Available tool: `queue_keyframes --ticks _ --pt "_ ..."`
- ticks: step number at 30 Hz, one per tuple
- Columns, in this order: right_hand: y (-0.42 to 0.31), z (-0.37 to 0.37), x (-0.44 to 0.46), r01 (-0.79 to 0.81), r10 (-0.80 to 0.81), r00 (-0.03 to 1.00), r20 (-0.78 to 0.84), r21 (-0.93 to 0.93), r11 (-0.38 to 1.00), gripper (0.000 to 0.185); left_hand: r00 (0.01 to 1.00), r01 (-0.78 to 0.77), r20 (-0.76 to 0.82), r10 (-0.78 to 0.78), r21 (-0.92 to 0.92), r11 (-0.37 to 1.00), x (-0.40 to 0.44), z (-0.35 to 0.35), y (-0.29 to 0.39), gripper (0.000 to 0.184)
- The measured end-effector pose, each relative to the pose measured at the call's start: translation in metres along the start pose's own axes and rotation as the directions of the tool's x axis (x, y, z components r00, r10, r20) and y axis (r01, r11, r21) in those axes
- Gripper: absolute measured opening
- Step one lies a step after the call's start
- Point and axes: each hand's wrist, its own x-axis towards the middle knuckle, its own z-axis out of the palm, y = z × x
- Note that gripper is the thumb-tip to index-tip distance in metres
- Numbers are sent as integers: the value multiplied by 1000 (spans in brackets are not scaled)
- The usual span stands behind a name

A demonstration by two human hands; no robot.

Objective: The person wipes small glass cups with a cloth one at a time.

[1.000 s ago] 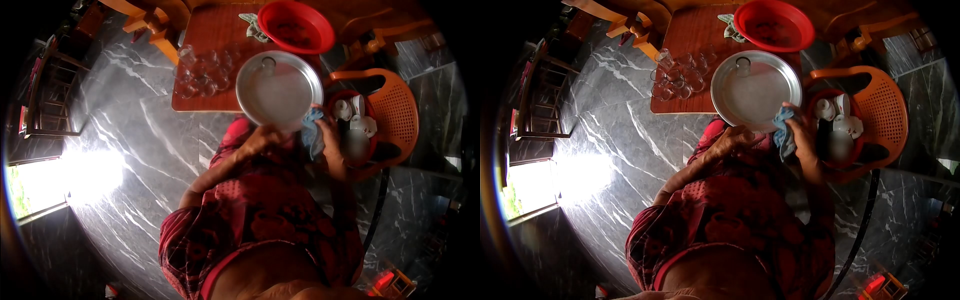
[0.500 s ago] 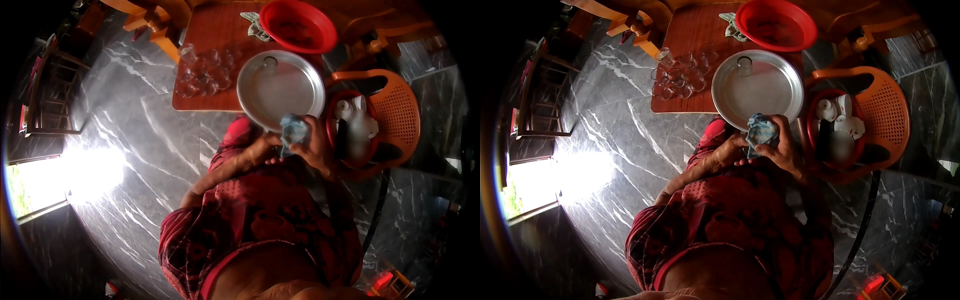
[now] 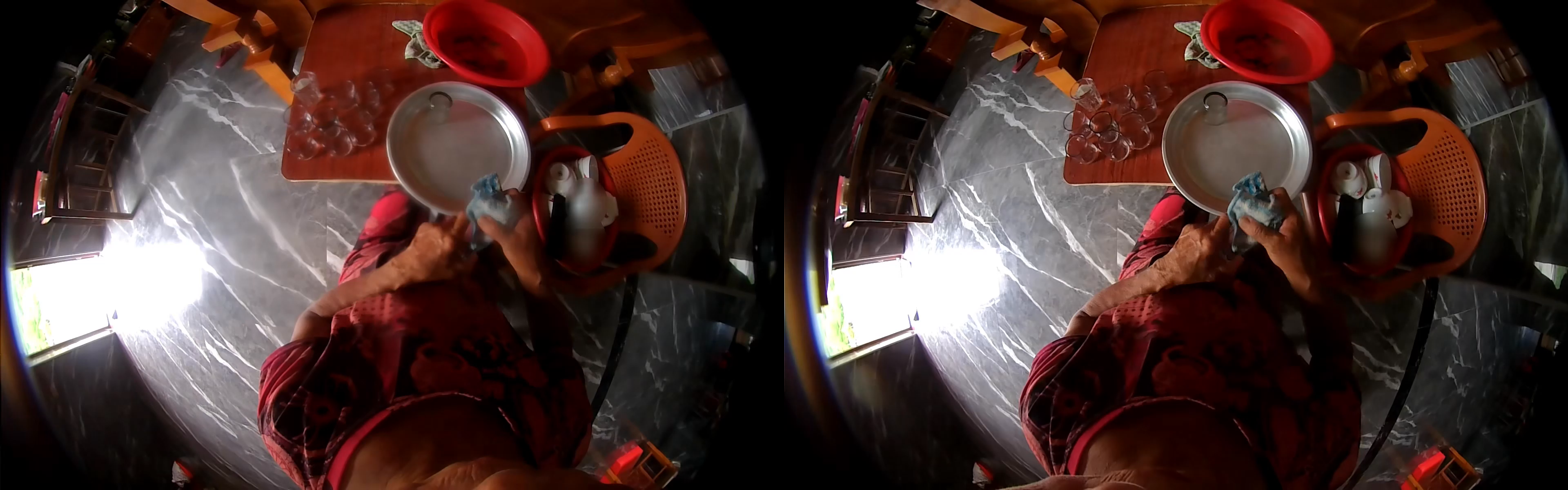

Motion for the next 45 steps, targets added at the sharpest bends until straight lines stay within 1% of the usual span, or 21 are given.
queue_keyframes --ticks 5,7,11,13,14,15,17,19,21,22,24,26,31,33,35,37,39,41,43,44,45 --pt "17 3 9 -49 50 989 -140 14 999 32 997 -61 47 55 153 986 -5 5 -8 63" --pt "12 3 7 -29 19 992 -122 -83 996 36 901 423 237 -363 -294 857 -6 0 -5 52" --pt "22 0 4 84 -80 996 -34 113 990 45 962 243 104 -252 -747 619 -6 11 -17 53" --pt "24 -1 -2 100 -122 989 78 244 965 55 969 200 69 -239 -789 581 2 4 -12 58" --pt "22 -3 -3 155 -192 975 114 272 950 62 911 370 268 -314 -866 335 1 -6 -9 58" --pt "14 -1 -6 156 -193 974 117 272 950 62 821 512 467 -330 -857 61 5 -17 -2 59" --pt "1 4 -14 241 -270 957 109 226 944 70 829 494 462 -315 -869 26 1 -15 -8 60" --pt "7 -3 -15 321 -349 929 124 200 926 79 768 568 606 -208 -794 -216 -1 -15 -15 67" --pt "13 -11 -15 399 -398 875 276 56 915 80 739 614 671 -57 -706 -353 -8 -5 -33 65" --pt "-1 -18 -11 554 -480 814 328 -187 811 82 706 637 707 -29 -653 -410 -10 -4 -34 64" --pt "-19 -23 -14 633 -516 770 375 -345 693 82 633 681 771 78 -505 -530 -14 2 -36 59" --pt "-25 -25 -13 747 -570 662 486 -492 447 84 625 707 769 137 -482 -518 -17 7 -37 58" --pt "-26 -18 -16 793 -564 609 557 -410 451 82 699 699 697 158 -621 -354 -12 0 -28 53" --pt "-20 -17 -11 715 -530 695 485 -394 577 77 736 649 671 82 -666 -368 -12 -7 -23 47" --pt "-8 -12 -6 734 -590 675 443 -330 593 72 752 618 650 -107 -752 -227 -9 -14 -16 47" --pt "-9 -7 -7 561 -470 808 355 -220 798 67 750 631 644 -150 -765 -131 -7 -15 -16 52" --pt "-10 -2 -14 480 -421 858 293 -168 861 58 962 269 236 -137 -738 619 -8 -4 -19 41" --pt "4 1 -17 255 -229 954 192 -127 958 49 955 287 240 -173 -609 740 3 -24 0 38" --pt "28 3 -11 361 -345 932 110 -263 894 40 945 245 267 -188 -197 949 6 -32 8 37" --pt "37 -1 -10 6 6 995 104 -109 994 39 959 167 244 -142 -83 982 5 -31 11 40" --pt "37 -2 -10 -361 351 924 154 41 932 38 959 166 245 -141 -83 983 7 -28 9 40"
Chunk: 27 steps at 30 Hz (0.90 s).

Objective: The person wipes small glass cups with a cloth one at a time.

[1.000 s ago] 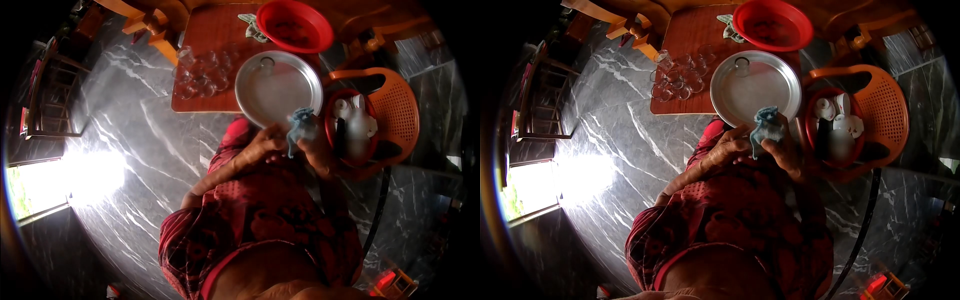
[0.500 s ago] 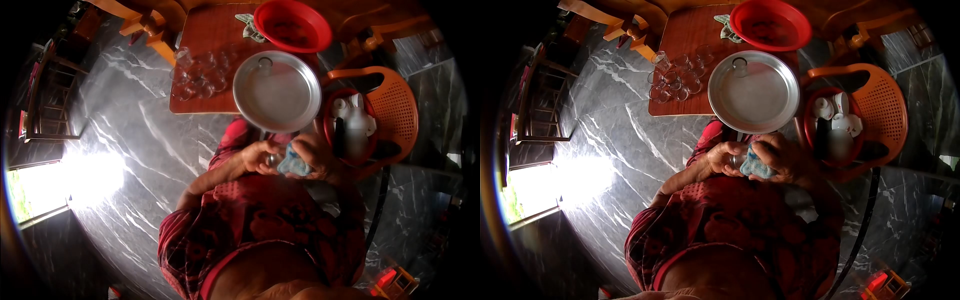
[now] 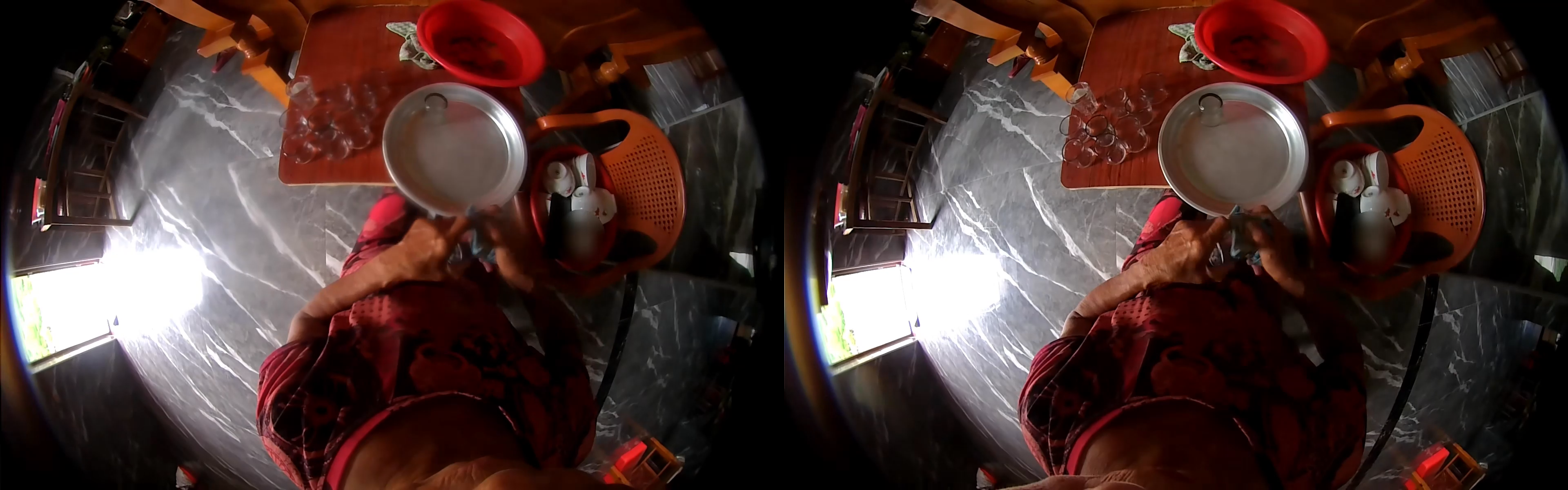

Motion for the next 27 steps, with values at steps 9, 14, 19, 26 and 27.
queue_keyframes --ticks 9,14,19,26,27 --pt "2 -6 -9 5 -30 996 79 293 956 42 827 -419 -151 542 478 772 13 24 -28 53" --pt "-15 1 -12 218 -181 969 -167 238 947 43 993 -43 -116 -7 -419 907 12 23 -28 63" --pt "-21 -2 -19 607 -701 708 -90 -430 668 65 889 431 399 -225 -896 112 8 9 -19 58" --pt "-24 3 -15 638 -804 538 253 -746 192 72 935 263 118 -335 -863 431 4 42 -34 58" --pt "-26 4 -14 643 -812 534 236 -737 208 70 963 141 -51 -264 -740 658 5 42 -35 57"
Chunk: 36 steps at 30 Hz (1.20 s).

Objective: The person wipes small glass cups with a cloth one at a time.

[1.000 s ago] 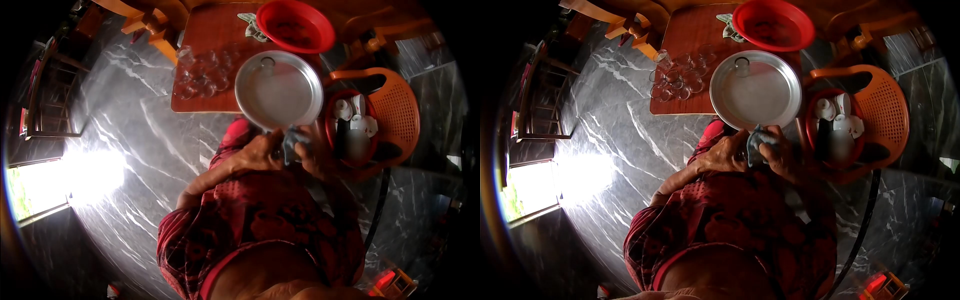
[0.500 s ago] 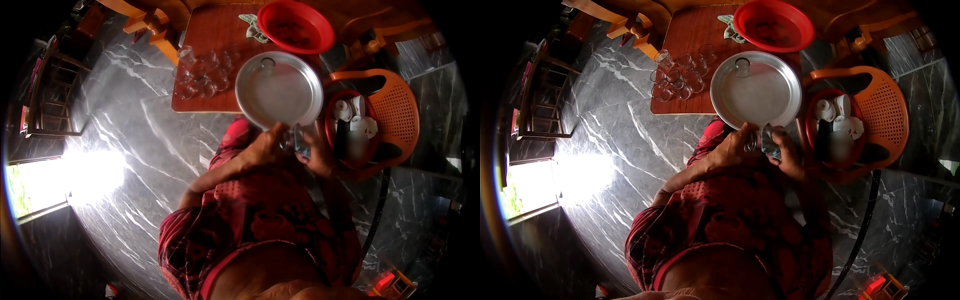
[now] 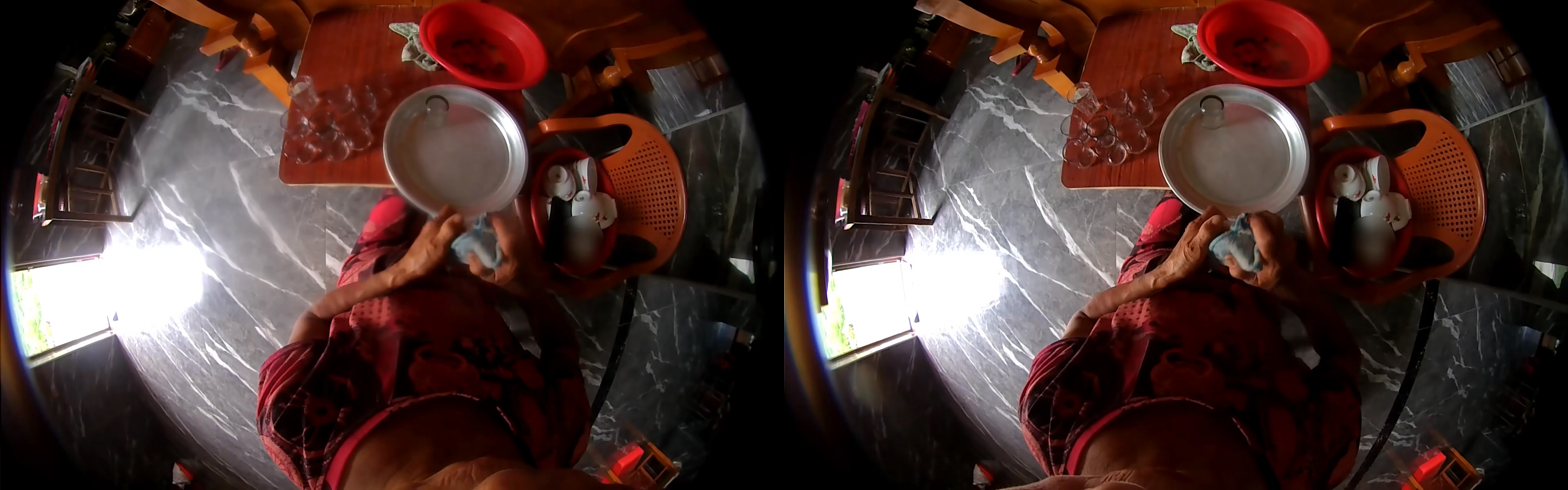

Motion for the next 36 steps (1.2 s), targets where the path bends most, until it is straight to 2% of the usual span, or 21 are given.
queue_keyframes --ticks 1,4,7,9,10,11,12,13,14,16,19,20,25,26,27,29,30,31,33,34,36 --pt "-2 -1 5 -8 8 1000 -18 17 1000 68 983 -177 -17 185 223 959 0 -1 -1 57" --pt "-10 1 10 -316 347 938 4 422 850 53 955 -253 -29 296 444 860 -1 -2 -2 48" --pt "-10 15 5 -396 491 871 -16 568 722 41 904 -342 1 427 600 723 -3 -3 12 38" --pt "11 29 -1 -66 118 961 -249 208 976 33 922 -263 -59 383 631 730 -4 -3 17 49" --pt "14 27 -8 -396 484 868 111 741 542 32 887 -335 29 460 727 599 -2 -5 20 49" --pt "14 27 -14 -568 485 651 584 799 -198 32 888 -335 29 460 727 600 0 -6 24 49" --pt "13 37 -22 -602 477 749 461 774 197 43 833 -427 133 537 771 472 2 -6 27 49" --pt "17 41 -27 -602 477 749 461 774 197 43 766 -507 241 596 796 331 4 -7 29 50" --pt "23 41 -31 -626 416 609 675 732 -270 47 752 -540 289 592 785 303 5 -9 27 52" --pt "21 37 -25 -600 259 433 863 490 -632 56 741 -552 292 604 778 301 6 -10 25 54" --pt "21 45 -34 -517 284 504 816 549 -657 54 795 -512 215 567 739 438 5 -11 16 57" --pt "20 45 -35 -515 287 504 815 550 -657 54 853 -447 139 504 692 566 5 -11 12 59" --pt "1 22 -1 -560 644 663 382 824 87 41 990 -79 -74 118 400 913 3 -7 24 60" --pt "8 41 -8 -521 732 671 115 775 357 47 995 -6 -89 39 347 938 5 -8 28 58" --pt "3 35 -3 -521 732 672 114 775 357 47 994 69 -100 -41 291 954 6 -8 31 57" --pt "-11 17 9 -305 362 914 -186 273 912 58 997 32 -70 -21 156 987 8 -9 26 56" --pt "-3 18 11 -99 141 952 -272 163 982 63 994 102 -32 -105 -76 992 11 -10 10 56" --pt "-7 14 13 -100 142 952 -272 163 982 63 993 116 -10 -119 -145 983 11 -12 6 57" --pt "-17 1 19 -97 104 992 73 -86 991 68 988 151 35 -147 -279 948 11 -15 -3 60" --pt "-8 14 11 69 -76 996 -42 -143 987 71 977 212 42 -209 -320 924 12 -18 -16 56" --pt "-1 15 3 94 -101 994 -40 -155 983 71 961 272 54 -271 -360 892 10 -17 -18 54"
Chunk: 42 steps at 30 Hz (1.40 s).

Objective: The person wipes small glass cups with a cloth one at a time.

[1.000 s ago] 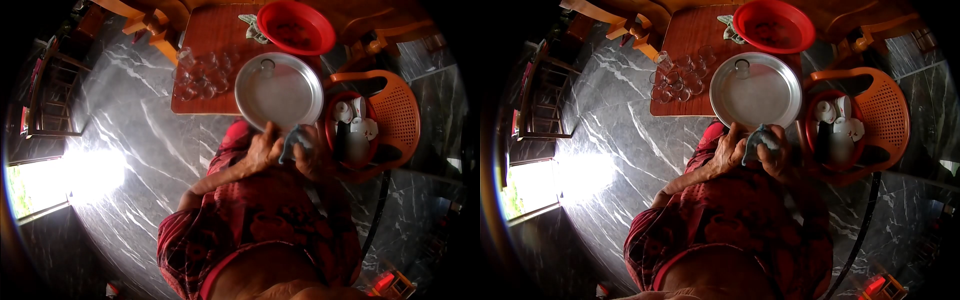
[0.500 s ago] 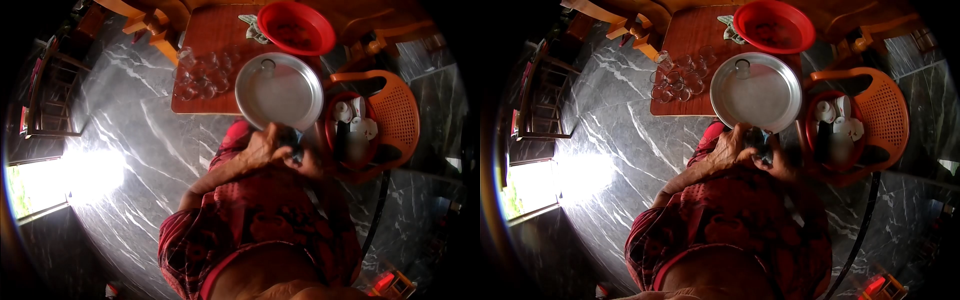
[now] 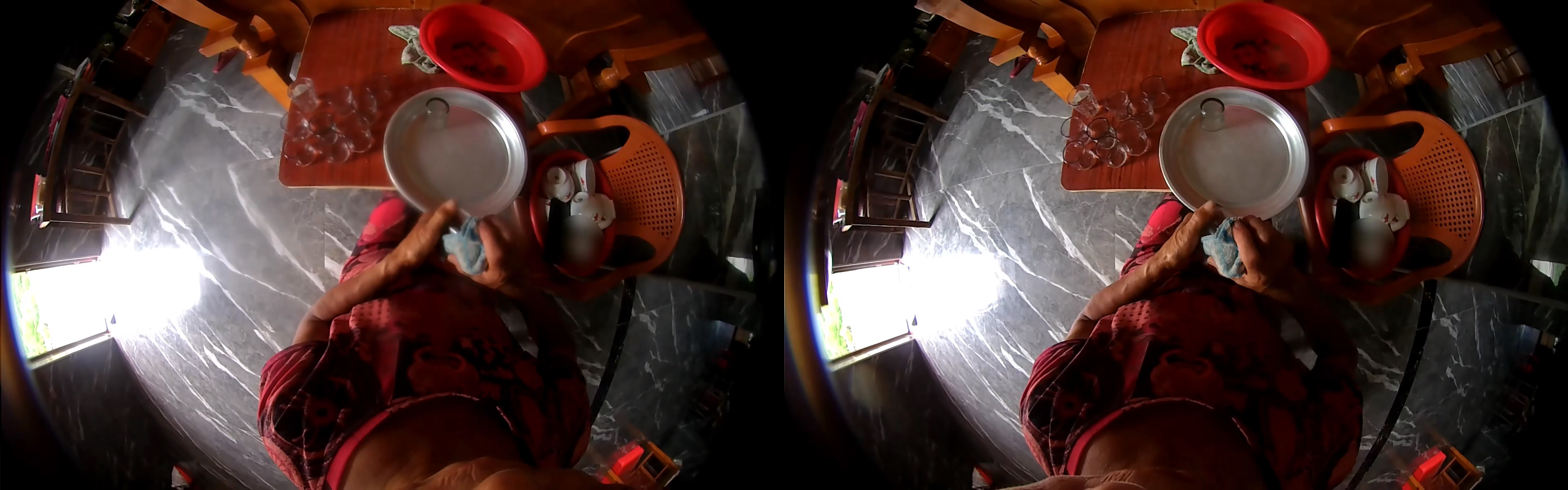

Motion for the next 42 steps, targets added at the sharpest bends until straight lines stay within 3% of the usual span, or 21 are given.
queue_keyframes --ticks 1,3,5,7,8,9,11,13,15,16,18,23,26,28,29,31,32,35,37,39,42 --pt "0 -1 1 27 -28 1000 -3 -8 1000 70 997 -65 -47 68 67 996 -9 14 17 54" --pt "-3 -4 6 -176 159 973 167 97 980 74 968 -184 -132 213 206 961 -24 35 40 58" --pt "5 7 -1 -49 63 991 -119 117 992 77 962 -219 -127 240 160 962 -23 33 39 59" --pt "1 -2 12 1 10 993 -122 94 996 74 940 -321 -9 341 311 894 -25 31 45 60" --pt "-3 -2 11 -170 204 974 -97 278 945 68 941 -321 -5 339 309 895 -24 29 47 60" --pt "-7 -2 11 -328 384 922 -38 447 832 62 914 -385 39 403 387 837 -25 28 49 62" --pt "-12 -1 14 -383 472 881 -24 550 742 49 883 -447 85 462 459 768 -26 25 50 63" --pt "-9 3 17 -498 713 661 233 847 186 37 909 -359 82 409 652 668 -27 21 48 67" --pt "9 10 11 -508 578 804 137 663 549 31 869 -408 98 486 697 589 -24 20 45 67" --pt "8 4 9 -594 567 776 276 619 513 31 841 -447 154 519 738 505 -23 19 44 67" --pt "10 11 4 -571 477 589 652 754 -325 41 779 -508 252 574 790 343 -20 17 42 64" --pt "-1 3 3 -655 440 346 829 549 -519 46 657 -617 391 645 770 162 -20 18 45 57" --pt "-2 6 -1 -678 596 467 653 697 -232 41 753 -569 347 559 771 287 -27 20 51 56" --pt "4 6 -4 -537 622 486 614 771 -342 36 933 -324 133 334 713 621 -31 22 53 53" --pt "5 8 -6 -536 623 486 613 772 -341 36 933 -325 135 333 713 621 -30 22 52 53" --pt "6 10 -7 -572 776 540 324 818 56 38 934 -357 157 321 473 806 -23 20 43 52" --pt "5 8 -5 -571 776 541 324 819 57 38 933 -358 168 319 336 871 -21 19 40 53" --pt "-6 -11 2 -523 554 827 97 496 693 56 983 -180 76 169 171 969 -14 22 34 55" --pt "-6 -10 7 -152 174 982 -78 226 962 69 989 -142 61 137 88 986 -11 22 29 55" --pt "-12 -20 17 -284 246 947 205 178 942 71 994 -88 73 86 26 996 -14 22 30 52" --pt "-2 -5 2 -143 141 990 23 197 970 70 962 -273 45 269 206 940 -21 28 32 48"
